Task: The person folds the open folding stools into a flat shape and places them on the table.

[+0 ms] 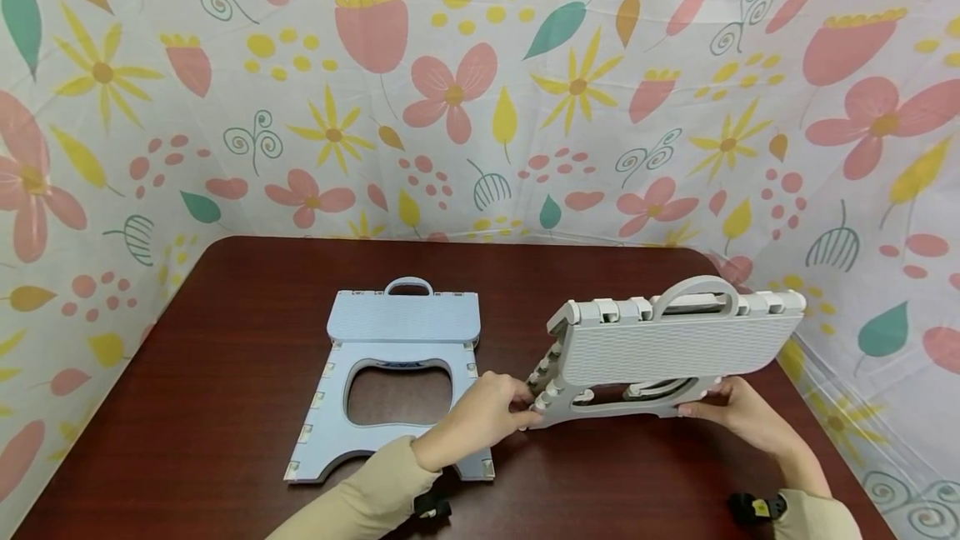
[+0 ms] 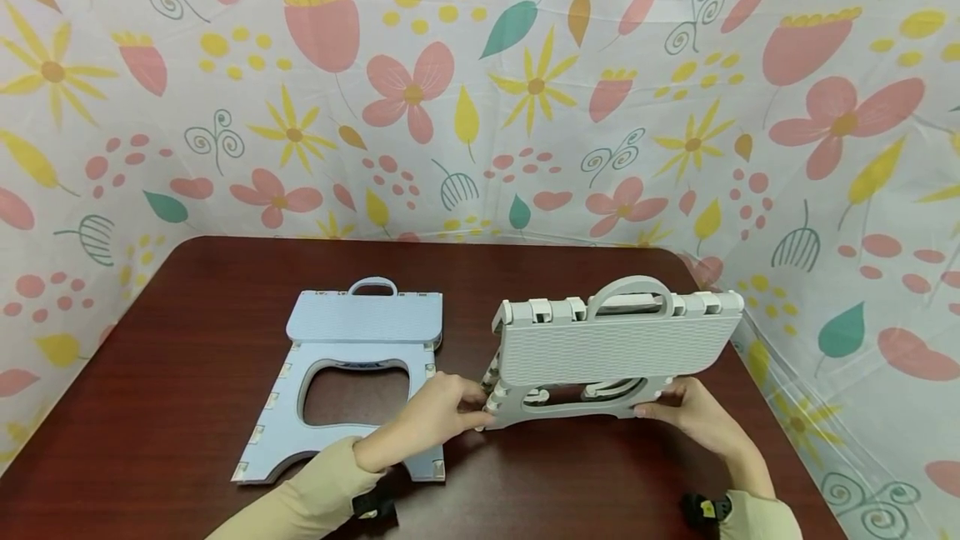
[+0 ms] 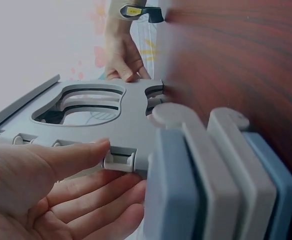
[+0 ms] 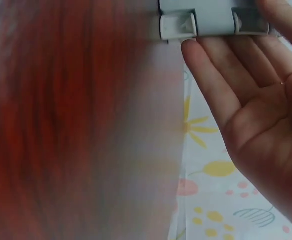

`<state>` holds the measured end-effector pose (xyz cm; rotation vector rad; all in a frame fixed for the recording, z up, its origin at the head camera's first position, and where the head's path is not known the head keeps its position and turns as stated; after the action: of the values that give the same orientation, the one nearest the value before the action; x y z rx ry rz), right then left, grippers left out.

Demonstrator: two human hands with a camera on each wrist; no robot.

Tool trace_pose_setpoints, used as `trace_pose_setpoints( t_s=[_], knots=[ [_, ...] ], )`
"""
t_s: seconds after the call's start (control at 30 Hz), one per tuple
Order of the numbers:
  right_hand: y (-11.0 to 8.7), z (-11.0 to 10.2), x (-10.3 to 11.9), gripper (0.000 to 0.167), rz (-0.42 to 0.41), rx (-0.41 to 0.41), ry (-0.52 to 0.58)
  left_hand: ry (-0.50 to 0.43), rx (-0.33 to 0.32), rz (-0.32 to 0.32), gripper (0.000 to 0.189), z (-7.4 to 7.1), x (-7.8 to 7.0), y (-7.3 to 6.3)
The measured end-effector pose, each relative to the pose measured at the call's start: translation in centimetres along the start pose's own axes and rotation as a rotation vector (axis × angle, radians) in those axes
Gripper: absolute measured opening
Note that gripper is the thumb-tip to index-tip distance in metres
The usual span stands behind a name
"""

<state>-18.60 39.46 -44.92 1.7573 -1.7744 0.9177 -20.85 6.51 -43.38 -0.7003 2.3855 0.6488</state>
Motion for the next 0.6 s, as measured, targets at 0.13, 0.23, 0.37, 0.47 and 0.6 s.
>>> trace_pose_setpoints(
  t_s=[0.13,0.23,0.37,0.47,0.6],
  knots=[
    [-0.3,-0.4,-0.1,0.016,0.027,-0.022,-0.034,0.016,-0.051,0.007,0.017,-0.7,0.0,-0.2],
    [-0.5,-0.7,-0.3,0.022,0.034,-0.033,-0.042,0.019,-0.098,0.017,0.022,-1.2,0.0,-0.3],
    [-0.7,-1.3,-0.4,0.024,0.022,-0.061,-0.049,0.032,-0.135,0.026,0.025,-1.7,-0.1,-0.4],
    [-0.8,-1.6,-0.7,0.025,0.017,-0.069,-0.027,0.057,-0.146,0.016,0.029,-1.9,0.0,-0.5],
    [-0.8,-1.8,-1.0,0.024,0.008,-0.097,-0.01,0.085,-0.145,-0.024,0.043,-2.0,0.1,-0.6]
  ],
)
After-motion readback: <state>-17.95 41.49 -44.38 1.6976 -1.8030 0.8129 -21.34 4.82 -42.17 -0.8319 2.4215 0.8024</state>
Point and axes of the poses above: each hand's wrist, its own y-axis towards the middle knuckle, its own z-axis out of the palm, x = y × z, the point moved 7 cm from there along y, towards the middle knuckle, and after that the axes turned 15 degrees about z, right-handed, at the moved point
